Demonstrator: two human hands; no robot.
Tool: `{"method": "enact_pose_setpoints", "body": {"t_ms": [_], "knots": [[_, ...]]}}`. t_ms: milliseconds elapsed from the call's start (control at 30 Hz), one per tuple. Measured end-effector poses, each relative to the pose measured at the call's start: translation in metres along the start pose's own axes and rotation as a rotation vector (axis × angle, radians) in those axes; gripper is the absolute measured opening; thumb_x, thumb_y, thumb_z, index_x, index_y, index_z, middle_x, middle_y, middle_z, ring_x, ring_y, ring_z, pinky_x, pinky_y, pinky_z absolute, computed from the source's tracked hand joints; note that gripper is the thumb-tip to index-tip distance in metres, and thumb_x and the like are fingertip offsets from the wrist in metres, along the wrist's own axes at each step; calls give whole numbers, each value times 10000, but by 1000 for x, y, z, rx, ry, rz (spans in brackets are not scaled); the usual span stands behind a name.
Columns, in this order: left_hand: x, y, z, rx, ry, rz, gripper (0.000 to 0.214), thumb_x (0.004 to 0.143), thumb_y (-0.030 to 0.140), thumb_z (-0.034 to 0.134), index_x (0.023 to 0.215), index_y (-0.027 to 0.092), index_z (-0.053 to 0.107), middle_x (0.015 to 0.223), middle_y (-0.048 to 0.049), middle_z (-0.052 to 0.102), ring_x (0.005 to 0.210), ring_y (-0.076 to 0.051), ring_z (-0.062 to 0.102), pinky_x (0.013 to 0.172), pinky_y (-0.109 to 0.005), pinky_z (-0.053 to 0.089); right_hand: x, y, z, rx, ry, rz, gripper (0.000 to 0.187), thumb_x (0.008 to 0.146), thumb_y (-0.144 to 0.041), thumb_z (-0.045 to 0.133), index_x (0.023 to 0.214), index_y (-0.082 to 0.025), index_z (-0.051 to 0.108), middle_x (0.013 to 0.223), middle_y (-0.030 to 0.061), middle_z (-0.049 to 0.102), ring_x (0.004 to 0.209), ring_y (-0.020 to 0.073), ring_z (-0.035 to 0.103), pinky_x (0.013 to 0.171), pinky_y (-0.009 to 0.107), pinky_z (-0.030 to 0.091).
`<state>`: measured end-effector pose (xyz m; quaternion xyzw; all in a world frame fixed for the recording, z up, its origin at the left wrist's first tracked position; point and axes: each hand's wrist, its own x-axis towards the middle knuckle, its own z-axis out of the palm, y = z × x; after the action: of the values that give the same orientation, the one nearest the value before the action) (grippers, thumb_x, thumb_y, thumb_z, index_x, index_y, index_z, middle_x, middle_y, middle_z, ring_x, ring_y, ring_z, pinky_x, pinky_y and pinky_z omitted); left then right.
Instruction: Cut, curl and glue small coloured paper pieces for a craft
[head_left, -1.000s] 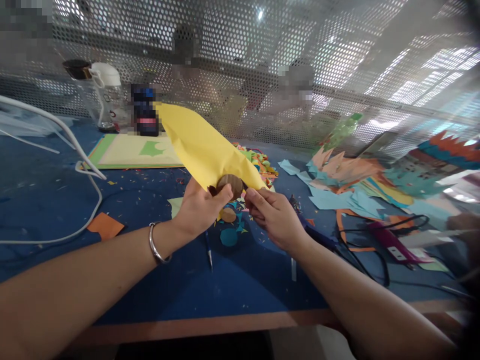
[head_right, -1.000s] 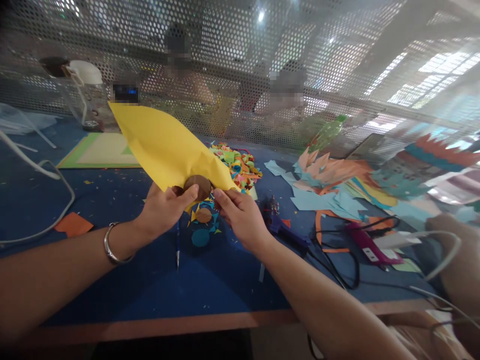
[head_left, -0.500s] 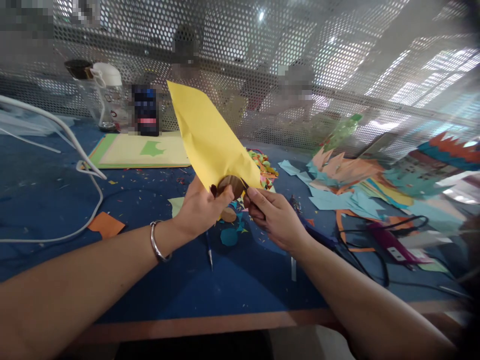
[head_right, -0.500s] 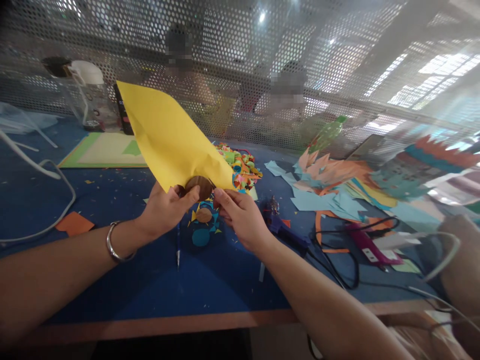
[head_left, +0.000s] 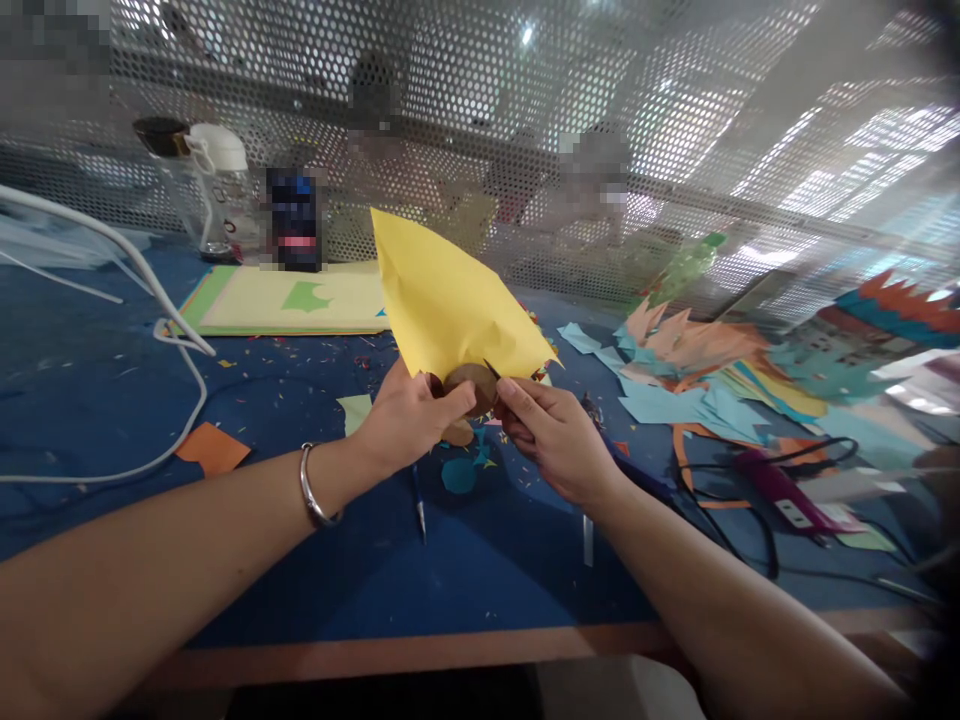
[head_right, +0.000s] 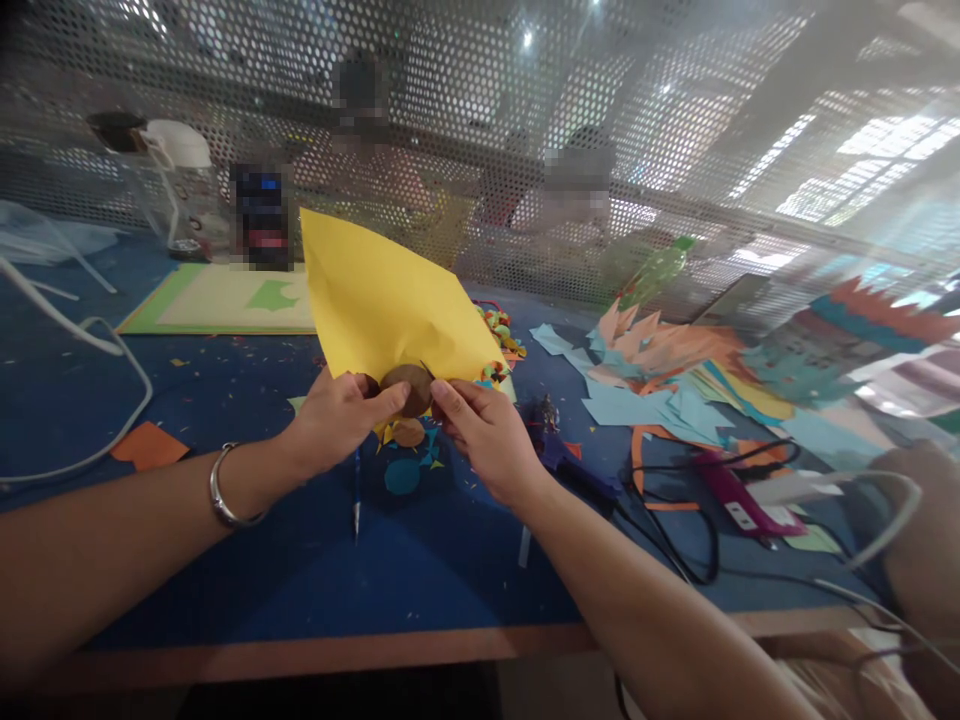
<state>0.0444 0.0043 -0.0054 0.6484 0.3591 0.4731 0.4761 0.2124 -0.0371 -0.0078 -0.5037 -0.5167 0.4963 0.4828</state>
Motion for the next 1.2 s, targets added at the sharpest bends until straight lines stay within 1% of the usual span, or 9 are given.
{"method": "enact_pose_setpoints", "body": {"t_ms": [100, 233, 367, 467, 533, 667, 767, 867, 1200], "knots": [[1, 2, 0, -143, -56, -111, 149, 702, 245, 698, 802, 135, 698, 765, -66, 726, 825, -207, 689, 721, -273, 568, 1, 1, -1, -15, -11, -13, 466, 801, -607, 694, 684, -194, 513, 557, -85, 294, 442, 45, 188, 385, 225, 113], [5, -9, 1, -261, -50, -234, 225, 673, 303, 743, 813, 128, 723, 872, -95, 755, 839, -197, 694, 775, -299, 564, 1, 2, -2, -29, -25, -15, 464, 809, -604, 688, 675, -195, 516, 535, -96, 261, 435, 45, 163, 386, 230, 107], [7, -13, 2, -435, -51, -231, 347, 625, 292, 802, 921, 125, 731, 913, -106, 760, 936, -220, 689, 861, -342, 550, 1, 2, -3, -26, -14, -11, 476, 793, -609, 704, 665, -190, 520, 524, -96, 275, 433, 43, 179, 390, 230, 105], [6, -10, 3, -523, -36, -224, 360, 597, 270, 828, 906, 114, 728, 871, -91, 758, 895, -199, 691, 876, -334, 543, 0, 0, -4, -45, -8, -28, 486, 800, -621, 692, 663, -178, 548, 518, -90, 293, 433, 42, 200, 393, 230, 109], [5, -8, 4, -511, -3, -215, 305, 603, 257, 828, 853, 119, 722, 841, -70, 751, 830, -165, 685, 846, -308, 543, -1, -1, -4, -49, -10, -39, 489, 801, -621, 692, 658, -177, 548, 520, -88, 295, 435, 42, 206, 396, 230, 113], [1, -6, 4, -445, 26, -213, 251, 630, 286, 818, 751, 131, 663, 737, -35, 705, 676, -124, 644, 672, -272, 535, -2, -2, -3, -43, -13, -48, 478, 807, -611, 692, 657, -190, 523, 521, -93, 275, 432, 44, 188, 396, 231, 114], [-1, -4, 2, -404, -13, -247, 284, 654, 335, 794, 792, 135, 646, 765, -44, 699, 670, -142, 647, 576, -266, 516, -3, -2, -2, -56, -18, -58, 467, 827, -603, 674, 662, -193, 521, 522, -94, 261, 430, 45, 178, 396, 231, 116], [-1, -3, 1, -360, -13, -213, 264, 677, 331, 770, 822, 144, 652, 782, -40, 690, 654, -121, 615, 511, -228, 463, -3, -1, -3, -82, -17, -72, 467, 839, -603, 658, 664, -192, 525, 528, -89, 277, 433, 46, 186, 393, 231, 119], [-2, -4, 1, -321, 29, -209, 218, 673, 311, 775, 779, 152, 670, 728, -19, 643, 596, -89, 514, 473, -218, 386, -3, 1, -6, -188, -9, -102, 462, 887, -597, 603, 667, -198, 528, 523, -80, 296, 438, 59, 198, 406, 243, 139]]}}
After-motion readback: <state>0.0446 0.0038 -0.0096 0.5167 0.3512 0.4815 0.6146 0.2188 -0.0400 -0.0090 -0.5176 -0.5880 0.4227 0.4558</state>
